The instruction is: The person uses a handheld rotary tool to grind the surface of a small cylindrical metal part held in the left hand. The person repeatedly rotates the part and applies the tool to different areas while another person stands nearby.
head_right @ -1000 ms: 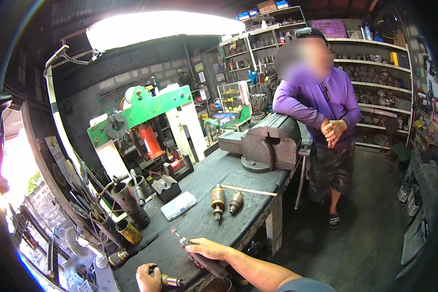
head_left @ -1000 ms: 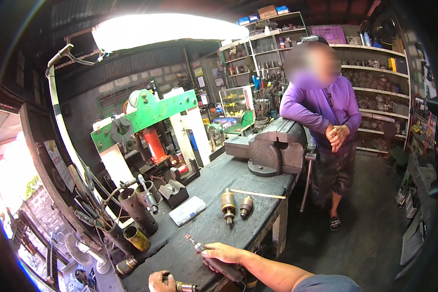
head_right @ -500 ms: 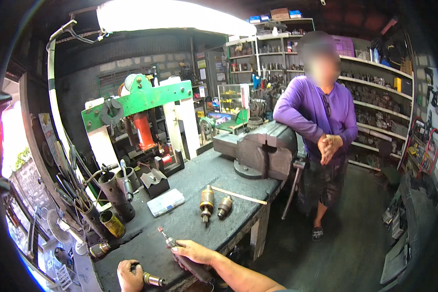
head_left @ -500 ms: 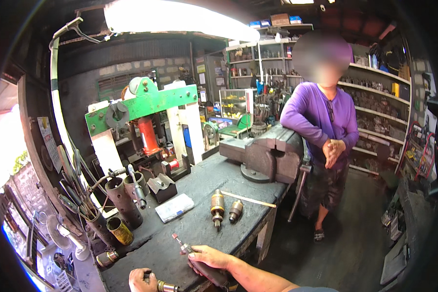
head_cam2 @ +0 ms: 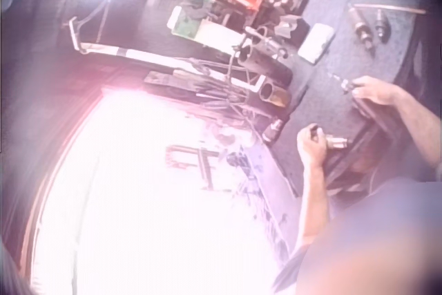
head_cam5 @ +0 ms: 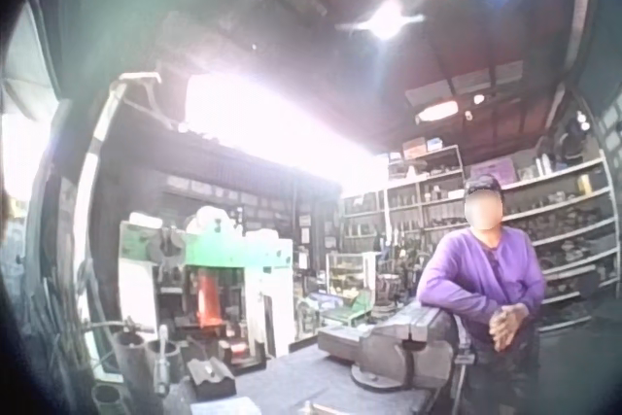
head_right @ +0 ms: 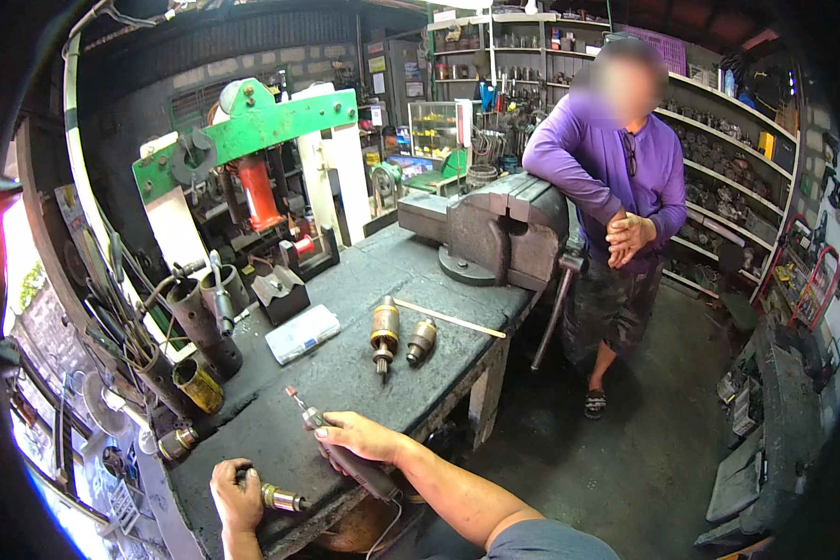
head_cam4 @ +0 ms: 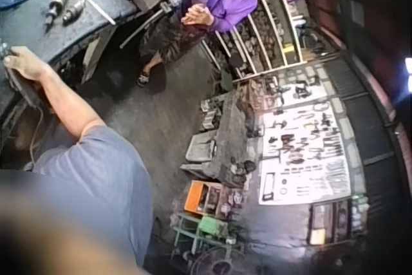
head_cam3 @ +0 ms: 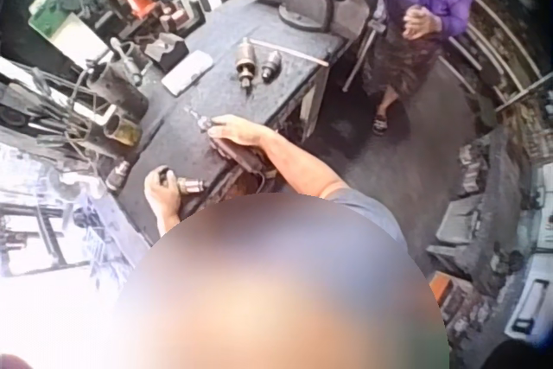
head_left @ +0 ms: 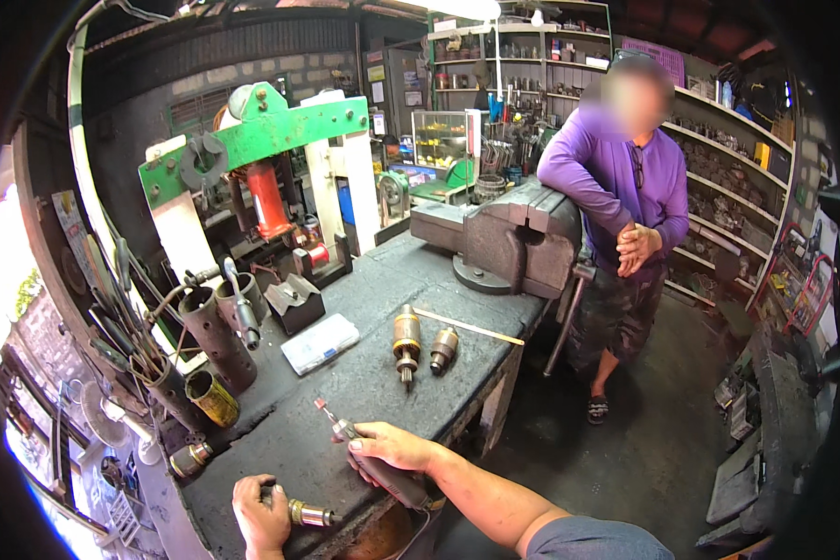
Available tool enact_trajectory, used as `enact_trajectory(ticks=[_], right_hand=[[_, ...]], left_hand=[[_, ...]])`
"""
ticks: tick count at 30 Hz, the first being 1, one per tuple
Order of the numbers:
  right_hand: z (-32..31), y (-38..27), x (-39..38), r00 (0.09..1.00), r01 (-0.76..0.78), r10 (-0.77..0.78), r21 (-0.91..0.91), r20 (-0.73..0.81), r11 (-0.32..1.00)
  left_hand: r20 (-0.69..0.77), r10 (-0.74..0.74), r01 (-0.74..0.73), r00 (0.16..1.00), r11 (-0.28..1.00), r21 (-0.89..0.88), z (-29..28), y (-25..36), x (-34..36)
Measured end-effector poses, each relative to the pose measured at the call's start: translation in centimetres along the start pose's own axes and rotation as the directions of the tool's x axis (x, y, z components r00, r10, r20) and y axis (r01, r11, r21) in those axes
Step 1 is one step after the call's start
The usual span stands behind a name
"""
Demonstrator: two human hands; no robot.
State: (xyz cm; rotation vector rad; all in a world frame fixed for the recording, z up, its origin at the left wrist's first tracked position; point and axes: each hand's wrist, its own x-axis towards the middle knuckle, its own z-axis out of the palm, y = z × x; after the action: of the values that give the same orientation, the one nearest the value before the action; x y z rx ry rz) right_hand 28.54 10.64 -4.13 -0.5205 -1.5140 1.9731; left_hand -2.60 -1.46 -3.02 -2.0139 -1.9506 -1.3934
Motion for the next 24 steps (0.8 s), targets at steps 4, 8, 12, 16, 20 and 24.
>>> enact_trajectory(ticks=[4, 8, 12, 16, 20, 24], right_hand=[[0.4, -0.5, 0.1, 0.999, -0.014, 0.014, 0.019, -0.034, 1.0], [0.8, -1.2, 0.0, 0.989, -0.085, 0.097, 0.107, -0.116, 0.991], [1.4, -1.6, -0.6, 0.988, -0.022, 0.046, 0.162, -0.146, 0.987], [2.1, -1.9, -0.7, 0.983, 0.02, 0.006, 0.133, -0.186, 0.991], [2.3, -2.4, -0.6, 0.981, 0.007, 0.016, 0.115, -0.193, 0.993], [2.3, -2.7, -0.7, 0.984, -0.015, 0.022, 0.041, -0.178, 0.999]], left_hand=[[0.026, -0.012, 0.012, 1.0, 1.0, -0.012, -0.3, 0.6, 0.4], [0.065, -0.033, 0.031, 0.997, 0.999, 0.036, -0.3, 0.3, 0.7], [0.059, 0.006, -0.007, 0.998, 1.0, 0.017, -0.2, -0.3, 0.4], [0.067, -0.025, 0.026, 0.997, 1.0, -0.012, -0.4, -0.2, 0.1], [0.066, -0.041, 0.043, 0.997, 0.999, -0.026, -0.6, 0.4, 0.4], [0.072, -0.036, 0.039, 0.997, 0.999, -0.037, -0.8, 0.8, 0.6]])
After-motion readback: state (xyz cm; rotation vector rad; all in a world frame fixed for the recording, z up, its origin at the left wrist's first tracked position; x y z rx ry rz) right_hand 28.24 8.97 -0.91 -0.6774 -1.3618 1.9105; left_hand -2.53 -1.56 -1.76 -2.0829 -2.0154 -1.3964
